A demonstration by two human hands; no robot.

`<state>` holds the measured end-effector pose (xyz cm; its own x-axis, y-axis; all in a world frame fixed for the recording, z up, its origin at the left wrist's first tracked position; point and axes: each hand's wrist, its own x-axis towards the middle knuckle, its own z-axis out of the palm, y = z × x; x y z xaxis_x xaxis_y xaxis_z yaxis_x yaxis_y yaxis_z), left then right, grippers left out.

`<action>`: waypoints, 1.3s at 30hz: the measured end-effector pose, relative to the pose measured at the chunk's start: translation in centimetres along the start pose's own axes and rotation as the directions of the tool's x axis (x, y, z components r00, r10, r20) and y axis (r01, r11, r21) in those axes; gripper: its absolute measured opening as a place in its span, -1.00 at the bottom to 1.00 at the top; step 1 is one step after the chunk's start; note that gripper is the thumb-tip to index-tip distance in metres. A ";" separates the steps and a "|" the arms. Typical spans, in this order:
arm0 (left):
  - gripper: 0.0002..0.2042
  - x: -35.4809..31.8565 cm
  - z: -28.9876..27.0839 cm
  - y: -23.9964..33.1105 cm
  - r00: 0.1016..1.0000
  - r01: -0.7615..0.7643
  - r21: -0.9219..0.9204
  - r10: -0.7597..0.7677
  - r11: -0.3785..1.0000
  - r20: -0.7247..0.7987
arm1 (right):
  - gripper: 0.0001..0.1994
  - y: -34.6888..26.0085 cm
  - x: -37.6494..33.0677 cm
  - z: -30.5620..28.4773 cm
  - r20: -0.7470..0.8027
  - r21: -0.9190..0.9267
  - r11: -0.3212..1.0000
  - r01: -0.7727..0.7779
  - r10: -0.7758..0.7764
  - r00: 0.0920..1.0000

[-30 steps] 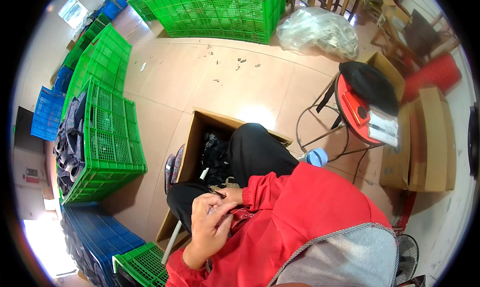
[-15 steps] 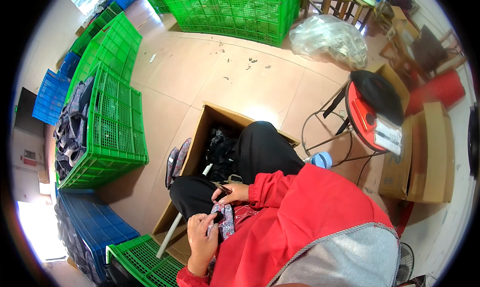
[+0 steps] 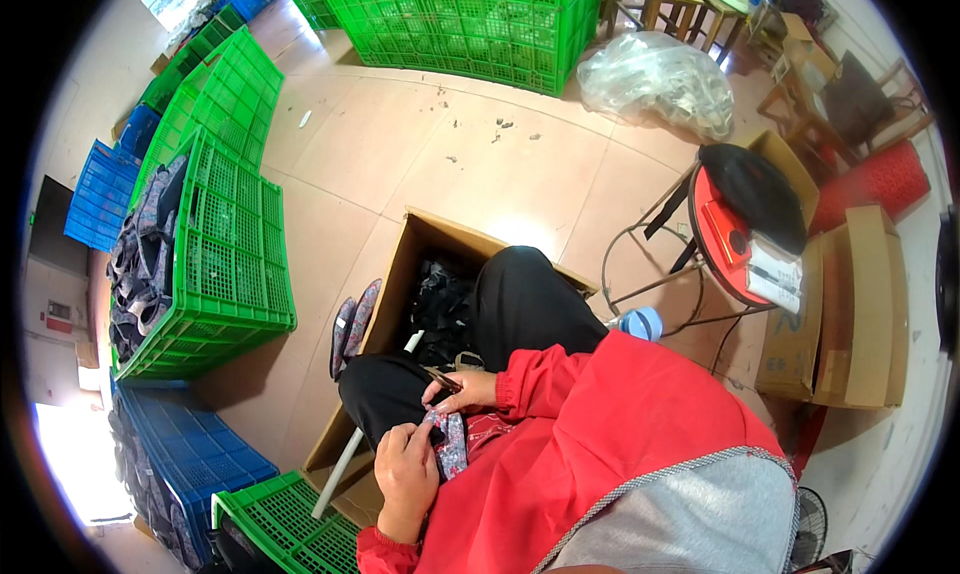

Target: The person sits on the floor and assembles slippers by attaching a small metal buckle to the strap of each slipper. They pick up a slipper from a cardboard box, thread the strap through the buckle, and secure it. After finishing one, they place it into a green plastic crate and repeat the process with the next slipper.

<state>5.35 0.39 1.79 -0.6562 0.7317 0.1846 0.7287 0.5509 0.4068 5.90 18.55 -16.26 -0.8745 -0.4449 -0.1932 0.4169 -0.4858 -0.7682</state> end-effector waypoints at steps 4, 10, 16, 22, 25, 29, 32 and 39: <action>-0.75 0.2 0.2 -0.2 0.999 -0.019 0.036 0.020 0.999 -0.028 | -0.63 -0.6 -0.3 0.3 0.005 0.011 1.000 -0.013 0.013 1.000; -0.74 0.9 0.4 -0.4 0.994 -0.093 0.035 0.095 0.995 -0.061 | -0.61 -0.5 -0.5 0.8 -0.039 0.031 0.997 0.075 -0.074 0.996; -0.75 1.2 0.8 -0.3 0.987 -0.155 0.060 0.157 0.986 -0.040 | -0.61 -0.3 -0.4 0.6 -0.048 0.013 0.999 0.049 -0.049 0.998; -0.77 0.9 1.0 -0.5 0.988 -0.153 0.085 0.155 0.985 -0.012 | -0.61 0.2 -0.2 0.4 -0.045 -0.008 0.997 0.078 -0.078 0.996; -0.77 0.6 1.1 -0.7 0.991 -0.131 0.087 0.133 0.988 -0.022 | -0.61 0.4 0.0 0.3 -0.036 -0.014 0.997 0.081 -0.081 0.996; -0.76 0.2 1.2 -1.1 0.993 -0.115 0.098 0.113 0.988 0.028 | -0.60 0.2 0.0 0.4 -0.030 -0.005 0.997 0.079 -0.079 0.996; -0.76 0.2 1.3 -1.2 0.992 -0.122 0.092 0.121 0.988 0.018 | -0.60 0.5 0.1 0.3 -0.024 0.005 0.996 0.091 -0.091 0.996; -0.77 0.0 1.2 -1.1 0.994 -0.111 0.096 0.109 0.989 0.025 | -0.59 0.6 0.2 0.5 -0.024 0.006 0.996 0.091 -0.091 0.996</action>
<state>4.74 0.26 0.27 -0.5675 0.7973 0.2054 0.8126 0.5022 0.2957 6.09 17.85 -16.44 -0.9146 -0.3804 -0.1371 0.3367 -0.5287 -0.7791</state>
